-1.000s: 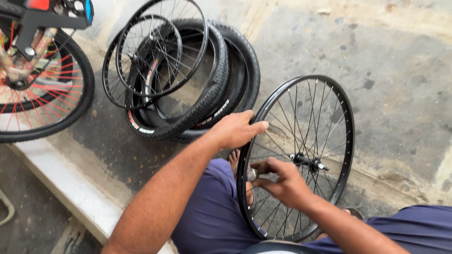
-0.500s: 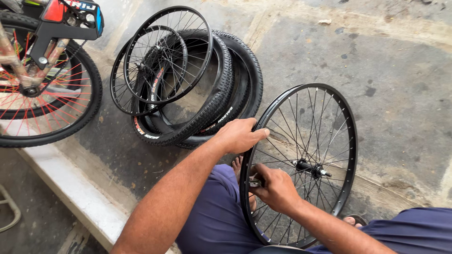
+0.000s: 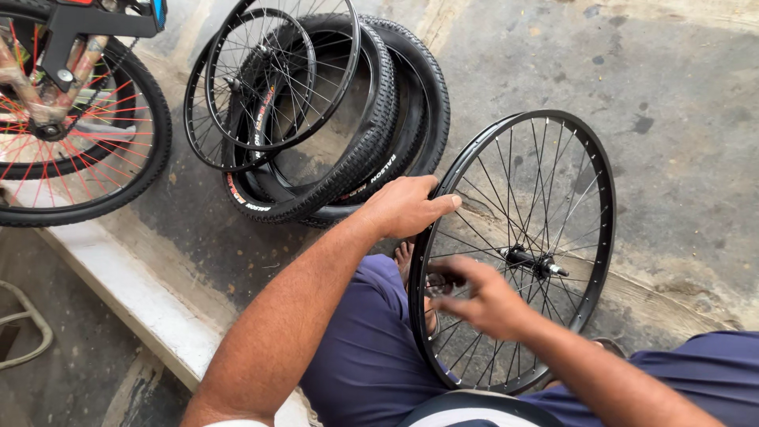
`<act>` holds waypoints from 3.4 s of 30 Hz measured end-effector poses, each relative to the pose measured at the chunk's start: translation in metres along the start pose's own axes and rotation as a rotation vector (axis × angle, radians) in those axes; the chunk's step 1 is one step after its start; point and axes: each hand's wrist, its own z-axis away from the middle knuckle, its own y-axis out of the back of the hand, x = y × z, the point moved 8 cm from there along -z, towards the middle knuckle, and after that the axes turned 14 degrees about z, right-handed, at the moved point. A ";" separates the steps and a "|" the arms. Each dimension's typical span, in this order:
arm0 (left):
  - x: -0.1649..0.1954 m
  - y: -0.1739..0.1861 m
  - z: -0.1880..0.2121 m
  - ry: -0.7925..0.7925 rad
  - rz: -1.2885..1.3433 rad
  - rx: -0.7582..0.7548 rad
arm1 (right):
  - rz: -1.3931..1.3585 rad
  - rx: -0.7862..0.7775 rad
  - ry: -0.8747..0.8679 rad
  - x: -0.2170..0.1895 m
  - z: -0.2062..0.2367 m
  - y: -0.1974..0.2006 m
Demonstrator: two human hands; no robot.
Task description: The person sits on the ground and uses a spoke wrench to tighten the nipples on a bicycle wheel rim. They rotate the wheel to access different spokes and continue adjusting the tension.
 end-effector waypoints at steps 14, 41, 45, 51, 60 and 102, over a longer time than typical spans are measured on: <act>-0.005 -0.003 0.000 0.042 -0.024 -0.021 | -0.086 -0.019 0.147 -0.016 0.003 0.004; -0.007 -0.003 -0.003 0.043 -0.013 -0.027 | 0.131 -0.064 0.057 -0.012 0.000 0.005; -0.003 -0.001 -0.002 0.033 0.007 -0.019 | 0.082 -0.071 0.067 -0.014 -0.001 0.008; -0.003 0.001 -0.006 0.024 0.024 0.021 | 0.093 -0.092 -0.058 -0.010 0.000 0.005; 0.005 -0.011 -0.021 -0.047 -0.166 -0.025 | 0.274 -0.207 0.071 -0.012 0.019 -0.008; -0.007 -0.013 -0.004 0.080 -0.049 -0.120 | 0.174 -0.148 0.010 0.016 0.032 -0.026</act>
